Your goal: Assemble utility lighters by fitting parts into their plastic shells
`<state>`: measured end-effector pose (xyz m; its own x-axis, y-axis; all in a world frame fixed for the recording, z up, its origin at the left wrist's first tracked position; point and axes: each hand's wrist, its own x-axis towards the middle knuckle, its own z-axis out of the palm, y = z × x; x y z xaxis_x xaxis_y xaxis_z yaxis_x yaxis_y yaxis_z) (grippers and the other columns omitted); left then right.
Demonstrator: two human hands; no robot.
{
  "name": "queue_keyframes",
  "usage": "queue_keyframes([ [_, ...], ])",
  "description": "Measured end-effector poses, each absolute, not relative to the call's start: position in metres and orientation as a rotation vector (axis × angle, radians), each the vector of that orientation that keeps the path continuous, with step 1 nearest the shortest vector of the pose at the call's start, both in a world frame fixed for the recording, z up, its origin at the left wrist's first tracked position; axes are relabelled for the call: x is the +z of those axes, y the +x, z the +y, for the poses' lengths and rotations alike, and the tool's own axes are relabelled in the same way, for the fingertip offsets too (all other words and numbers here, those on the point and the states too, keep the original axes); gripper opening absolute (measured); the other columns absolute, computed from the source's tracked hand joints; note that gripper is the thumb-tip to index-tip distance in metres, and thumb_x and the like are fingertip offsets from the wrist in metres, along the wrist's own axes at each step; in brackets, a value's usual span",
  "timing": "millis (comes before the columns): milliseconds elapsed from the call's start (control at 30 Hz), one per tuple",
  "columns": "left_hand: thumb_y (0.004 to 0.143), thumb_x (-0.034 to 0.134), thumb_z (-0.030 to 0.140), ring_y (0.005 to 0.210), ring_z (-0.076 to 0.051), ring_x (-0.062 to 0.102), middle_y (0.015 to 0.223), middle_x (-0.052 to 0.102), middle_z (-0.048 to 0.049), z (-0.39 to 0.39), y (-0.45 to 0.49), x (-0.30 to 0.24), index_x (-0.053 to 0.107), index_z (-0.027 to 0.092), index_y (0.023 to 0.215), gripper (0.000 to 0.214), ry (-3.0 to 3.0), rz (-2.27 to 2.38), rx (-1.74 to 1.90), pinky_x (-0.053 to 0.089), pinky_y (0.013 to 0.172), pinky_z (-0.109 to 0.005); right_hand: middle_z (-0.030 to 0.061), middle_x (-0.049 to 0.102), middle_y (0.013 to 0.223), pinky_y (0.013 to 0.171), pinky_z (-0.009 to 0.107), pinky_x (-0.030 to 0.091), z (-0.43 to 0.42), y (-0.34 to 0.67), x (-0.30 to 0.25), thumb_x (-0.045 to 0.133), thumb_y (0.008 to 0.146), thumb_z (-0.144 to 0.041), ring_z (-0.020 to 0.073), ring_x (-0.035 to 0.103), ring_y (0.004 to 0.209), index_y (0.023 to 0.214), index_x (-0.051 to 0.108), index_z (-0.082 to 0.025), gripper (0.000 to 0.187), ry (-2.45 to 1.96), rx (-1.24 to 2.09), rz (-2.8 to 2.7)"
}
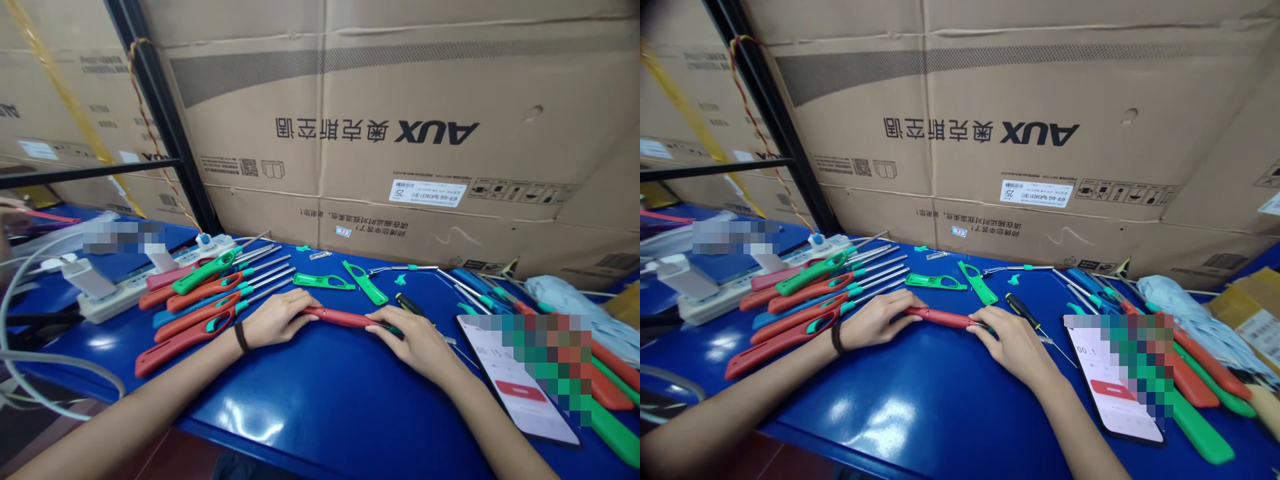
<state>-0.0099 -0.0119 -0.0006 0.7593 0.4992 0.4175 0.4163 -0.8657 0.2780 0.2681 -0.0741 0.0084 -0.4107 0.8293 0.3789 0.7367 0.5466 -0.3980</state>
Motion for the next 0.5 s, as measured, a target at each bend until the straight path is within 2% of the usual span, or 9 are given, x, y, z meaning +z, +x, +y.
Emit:
queue_keyframes([
  [300, 0.093, 0.053, 0.032, 0.085, -0.016, 0.064, 0.095, 0.068, -0.0058, -0.019, -0.003, -0.003, 0.059, 0.015, 0.103, 0.021, 2.920, 0.652, 0.805, 0.051, 0.077, -0.026, 0.0022, 0.069, 0.095, 0.077, 0.027, 0.052, -0.080, 0.256, 0.008, 0.054, 0.091, -0.025, 0.0161, 0.066, 0.086, 0.097, 0.064, -0.022, 0.012, -1.177, 0.225, -2.289],
  [500, 0.097, 0.044, 0.029, 0.089, -0.014, 0.066, 0.102, 0.069, -0.0052, -0.034, 0.014, -0.005, 0.056, 0.016, 0.111, 0.022, 3.001, 0.547, 0.788, 0.052, 0.078, -0.023, 0.0029, 0.067, 0.091, 0.072, 0.028, 0.053, -0.086, 0.235, 0.004, 0.052, 0.092, -0.025, 0.0174, 0.066, 0.083, 0.100, 0.062, -0.022, 0.013, -1.200, 0.211, -2.353],
])
